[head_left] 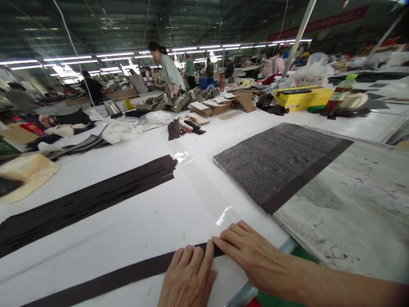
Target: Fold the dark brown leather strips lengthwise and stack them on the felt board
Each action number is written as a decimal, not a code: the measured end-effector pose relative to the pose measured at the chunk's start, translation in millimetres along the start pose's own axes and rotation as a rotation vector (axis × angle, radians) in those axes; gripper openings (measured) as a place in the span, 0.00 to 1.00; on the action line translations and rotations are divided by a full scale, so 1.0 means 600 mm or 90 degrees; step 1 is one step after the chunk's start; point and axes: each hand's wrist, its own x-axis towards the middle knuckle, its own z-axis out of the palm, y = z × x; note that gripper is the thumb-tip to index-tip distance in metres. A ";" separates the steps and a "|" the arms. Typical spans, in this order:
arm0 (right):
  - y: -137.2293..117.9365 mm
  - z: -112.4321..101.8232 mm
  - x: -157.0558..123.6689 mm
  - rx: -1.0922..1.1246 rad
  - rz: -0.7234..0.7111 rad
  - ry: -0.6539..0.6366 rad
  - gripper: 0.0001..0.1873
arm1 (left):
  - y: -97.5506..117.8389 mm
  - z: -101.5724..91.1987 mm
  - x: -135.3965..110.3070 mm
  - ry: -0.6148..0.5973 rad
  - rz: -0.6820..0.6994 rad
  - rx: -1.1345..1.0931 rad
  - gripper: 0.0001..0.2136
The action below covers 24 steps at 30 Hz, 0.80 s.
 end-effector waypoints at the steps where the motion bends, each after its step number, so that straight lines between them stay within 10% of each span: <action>1: 0.000 0.009 -0.007 -0.015 0.003 -0.001 0.30 | 0.000 0.001 -0.005 0.014 -0.007 0.002 0.16; 7: 0.023 0.005 -0.050 -0.087 0.023 0.071 0.30 | -0.004 0.005 -0.030 0.061 -0.018 0.015 0.18; 18: -0.028 0.077 0.009 -0.080 0.000 0.131 0.35 | -0.002 0.009 -0.069 0.092 -0.101 -0.101 0.14; 24: -0.040 0.049 0.021 -0.063 -0.022 0.171 0.32 | -0.009 -0.008 -0.079 0.088 -0.189 -0.164 0.16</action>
